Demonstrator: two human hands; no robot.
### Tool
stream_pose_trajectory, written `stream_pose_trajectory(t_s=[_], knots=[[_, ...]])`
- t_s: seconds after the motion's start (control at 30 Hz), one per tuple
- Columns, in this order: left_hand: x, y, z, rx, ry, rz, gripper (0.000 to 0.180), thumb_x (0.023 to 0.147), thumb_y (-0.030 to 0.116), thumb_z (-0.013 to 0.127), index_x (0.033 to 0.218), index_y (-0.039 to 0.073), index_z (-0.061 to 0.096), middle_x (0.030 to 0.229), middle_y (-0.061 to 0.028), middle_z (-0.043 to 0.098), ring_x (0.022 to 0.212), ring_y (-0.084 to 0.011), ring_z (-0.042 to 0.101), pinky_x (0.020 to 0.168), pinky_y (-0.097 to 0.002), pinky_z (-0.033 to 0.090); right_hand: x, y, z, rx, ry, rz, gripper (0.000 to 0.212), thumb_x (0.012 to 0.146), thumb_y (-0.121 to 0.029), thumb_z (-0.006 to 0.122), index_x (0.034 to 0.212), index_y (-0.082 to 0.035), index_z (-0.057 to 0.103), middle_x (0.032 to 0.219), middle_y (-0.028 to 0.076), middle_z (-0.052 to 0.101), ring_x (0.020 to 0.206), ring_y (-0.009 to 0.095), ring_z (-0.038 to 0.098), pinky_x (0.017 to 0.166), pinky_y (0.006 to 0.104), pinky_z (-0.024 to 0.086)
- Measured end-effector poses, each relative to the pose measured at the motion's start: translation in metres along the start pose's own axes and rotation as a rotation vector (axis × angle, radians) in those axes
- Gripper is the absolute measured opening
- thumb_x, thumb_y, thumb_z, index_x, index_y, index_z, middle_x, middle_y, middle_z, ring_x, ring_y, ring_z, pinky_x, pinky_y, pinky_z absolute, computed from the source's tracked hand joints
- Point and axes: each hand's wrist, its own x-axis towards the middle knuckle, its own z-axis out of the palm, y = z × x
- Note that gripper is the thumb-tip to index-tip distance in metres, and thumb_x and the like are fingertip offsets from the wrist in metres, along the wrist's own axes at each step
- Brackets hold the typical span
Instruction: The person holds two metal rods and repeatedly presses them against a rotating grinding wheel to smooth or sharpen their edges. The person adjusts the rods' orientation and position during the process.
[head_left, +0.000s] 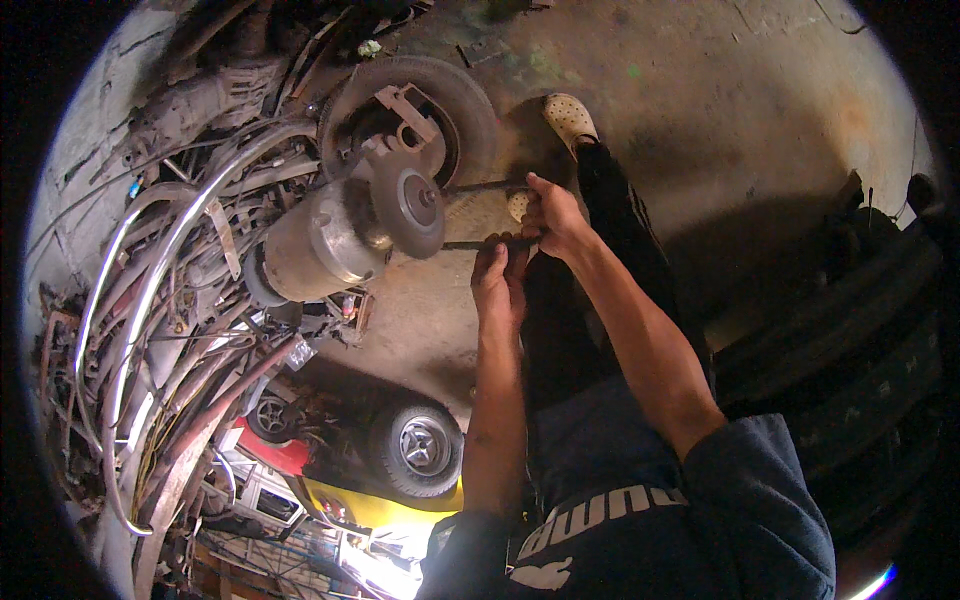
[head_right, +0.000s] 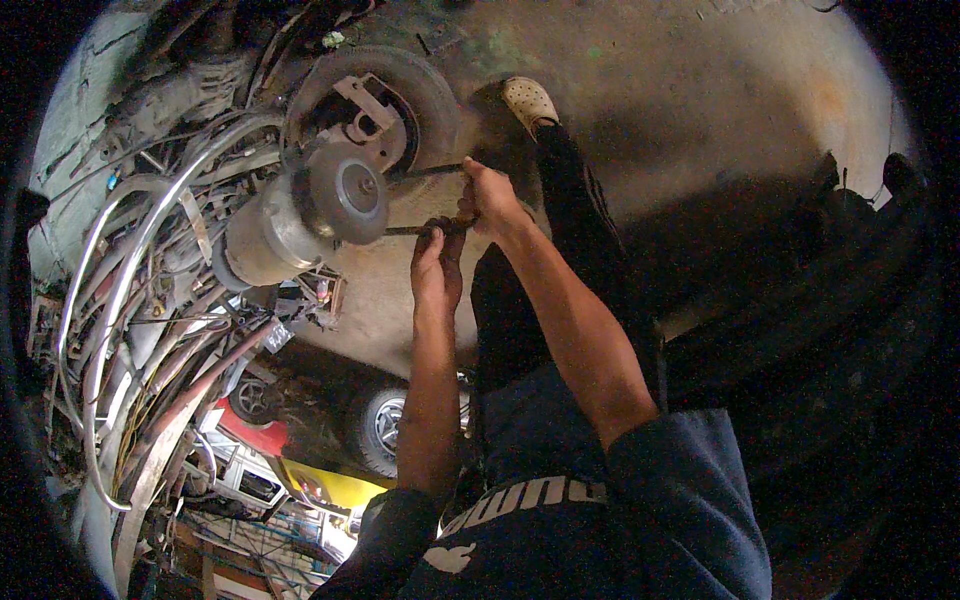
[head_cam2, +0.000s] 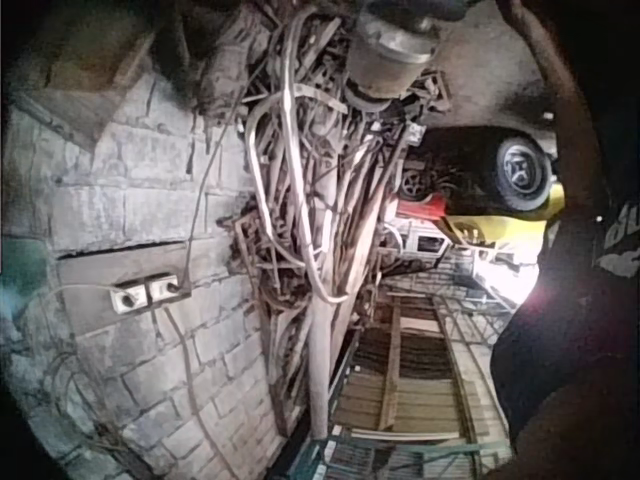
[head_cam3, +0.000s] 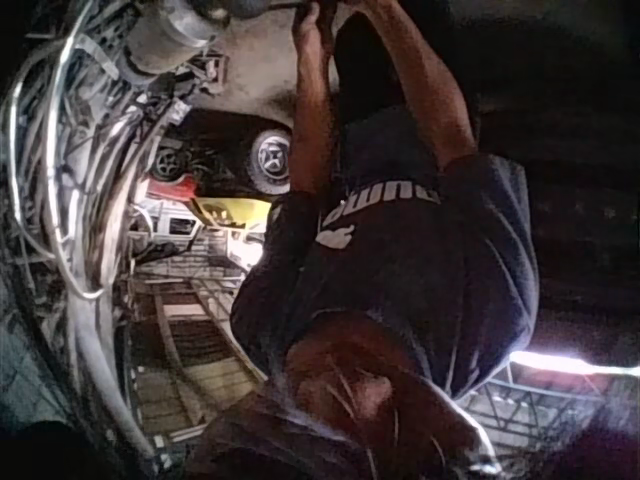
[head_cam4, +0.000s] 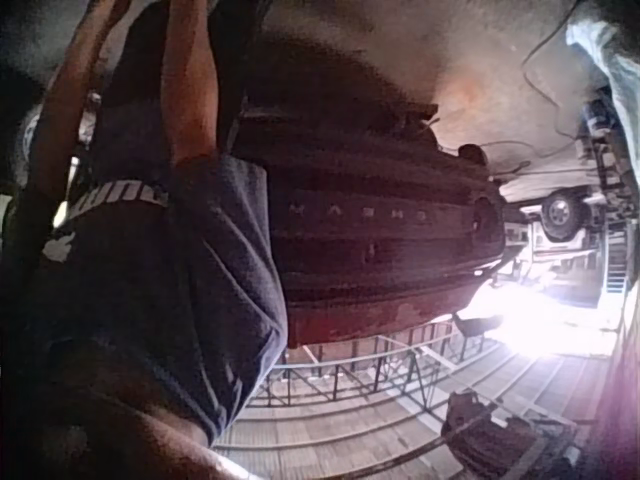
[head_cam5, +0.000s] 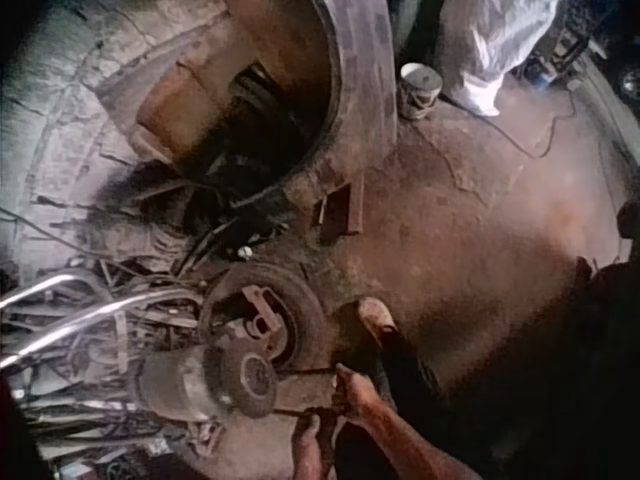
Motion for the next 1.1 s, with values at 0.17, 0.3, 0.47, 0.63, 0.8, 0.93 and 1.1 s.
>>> stream_pose_trajectory(t_s=[0.17, 0.3, 0.47, 0.63, 0.8, 0.93, 1.1], knots=[[0.004, 0.006, -0.004, -0.016, -0.030, 0.028, 0.030, 0.084, 0.005, 0.051, 0.111, -0.004, 0.043, 0.104, -0.0139, 0.050, 0.101, -0.0236, 0.051, 0.089, -0.0332, 0.044, 0.004, 0.003, 0.012, -0.004, 0.020, -0.048, 0.027, 0.087, -0.026, 0.048, 0.066, -0.013, 0.038, 0.050, -0.005, 0.024, 0.041, 0.009, 0.023, 0.040, 0.0260, 0.020], [0.011, 0.012, -0.009, -0.010, -0.074, 0.018, 0.029, 0.085, 0.007, 0.050, 0.112, -0.004, 0.043, 0.103, -0.0134, 0.050, 0.100, -0.0226, 0.050, 0.090, -0.0323, 0.043, 0.005, 0.005, 0.021, -0.027, 0.036, -0.089, 0.027, 0.086, -0.026, 0.049, 0.065, -0.012, 0.039, 0.050, -0.003, 0.026, 0.042, 0.010, 0.026, 0.039, 0.0275, 0.022], [0.011, 0.013, -0.011, -0.002, -0.065, 0.032, 0.029, 0.086, 0.007, 0.049, 0.112, -0.005, 0.042, 0.105, -0.0134, 0.049, 0.100, -0.0222, 0.050, 0.090, -0.0321, 0.043, 0.006, 0.007, 0.023, -0.108, 0.060, -0.121, 0.029, 0.086, -0.026, 0.050, 0.064, -0.012, 0.039, 0.051, -0.002, 0.026, 0.041, 0.012, 0.026, 0.040, 0.0290, 0.023], [0.009, 0.010, -0.008, -0.013, -0.036, 0.038, 0.030, 0.087, 0.007, 0.049, 0.112, -0.006, 0.042, 0.106, -0.0135, 0.048, 0.101, -0.0227, 0.050, 0.091, -0.0329, 0.042, 0.006, 0.004, 0.019, -0.130, 0.069, -0.106, 0.029, 0.086, -0.026, 0.050, 0.064, -0.011, 0.038, 0.051, -0.002, 0.027, 0.041, 0.011, 0.026, 0.040, 0.0291, 0.025], [0.008, 0.008, -0.004, -0.013, -0.009, 0.038, 0.029, 0.087, 0.008, 0.049, 0.112, -0.006, 0.043, 0.105, -0.0135, 0.049, 0.101, -0.0233, 0.050, 0.092, -0.0330, 0.042, 0.000, 0.002, 0.022, -0.079, 0.055, -0.135, 0.027, 0.087, -0.025, 0.049, 0.065, -0.011, 0.038, 0.050, -0.003, 0.027, 0.041, 0.010, 0.026, 0.039, 0.0288, 0.023], [0.004, 0.007, 0.000, -0.014, -0.043, 0.026, 0.029, 0.087, 0.008, 0.048, 0.112, -0.006, 0.042, 0.105, -0.0135, 0.049, 0.102, -0.0239, 0.049, 0.092, -0.0339, 0.041, -0.006, -0.002, 0.021, -0.047, 0.033, -0.132, 0.026, 0.086, -0.025, 0.050, 0.067, -0.012, 0.039, 0.050, -0.003, 0.027, 0.041, 0.010, 0.026, 0.039, 0.0286, 0.023], [0.000, 0.004, 0.003, -0.019, -0.069, 0.012, 0.030, 0.087, 0.008, 0.048, 0.113, -0.006, 0.041, 0.106, -0.0139, 0.049, 0.102, -0.0240, 0.050, 0.093, -0.0349, 0.041, -0.013, -0.007, 0.019, -0.050, 0.043, -0.116, 0.025, 0.086, -0.026, 0.050, 0.068, -0.012, 0.040, 0.050, -0.003, 0.028, 0.041, 0.010, 0.026, 0.040, 0.0281, 0.024]])
